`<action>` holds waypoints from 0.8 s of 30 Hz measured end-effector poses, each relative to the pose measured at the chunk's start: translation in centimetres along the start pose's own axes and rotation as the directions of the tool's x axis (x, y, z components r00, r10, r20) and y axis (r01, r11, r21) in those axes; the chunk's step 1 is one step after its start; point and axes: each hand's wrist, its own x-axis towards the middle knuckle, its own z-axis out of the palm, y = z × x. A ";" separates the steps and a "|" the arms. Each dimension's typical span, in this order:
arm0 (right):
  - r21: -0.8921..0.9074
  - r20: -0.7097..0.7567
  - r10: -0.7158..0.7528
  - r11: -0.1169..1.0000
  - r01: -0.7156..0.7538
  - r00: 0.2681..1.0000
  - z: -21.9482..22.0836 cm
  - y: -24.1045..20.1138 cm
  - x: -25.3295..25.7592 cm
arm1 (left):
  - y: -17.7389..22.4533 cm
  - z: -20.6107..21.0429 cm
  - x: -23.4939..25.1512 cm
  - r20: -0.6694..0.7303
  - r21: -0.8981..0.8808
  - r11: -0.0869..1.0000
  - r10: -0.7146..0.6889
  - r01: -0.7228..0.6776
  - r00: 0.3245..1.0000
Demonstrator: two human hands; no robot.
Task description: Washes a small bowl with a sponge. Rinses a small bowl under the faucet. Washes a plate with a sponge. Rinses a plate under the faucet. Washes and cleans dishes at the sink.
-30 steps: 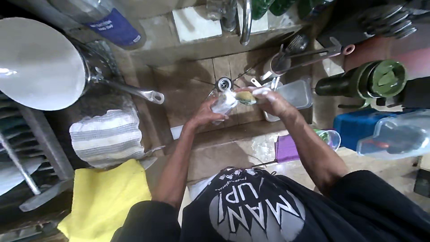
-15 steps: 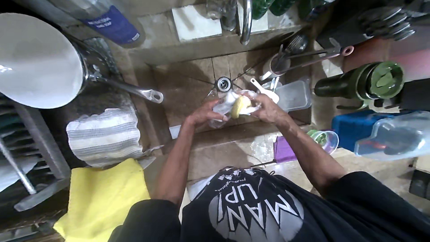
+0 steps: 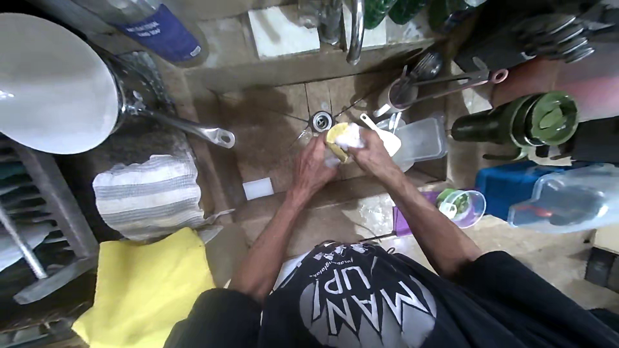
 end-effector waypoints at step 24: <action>0.034 0.171 0.014 0.999 -0.020 0.985 -1.6 1.7 0.8 | -0.4 -1.8 1.9 0.483 -0.304 0.932 -0.028 0.197 0.875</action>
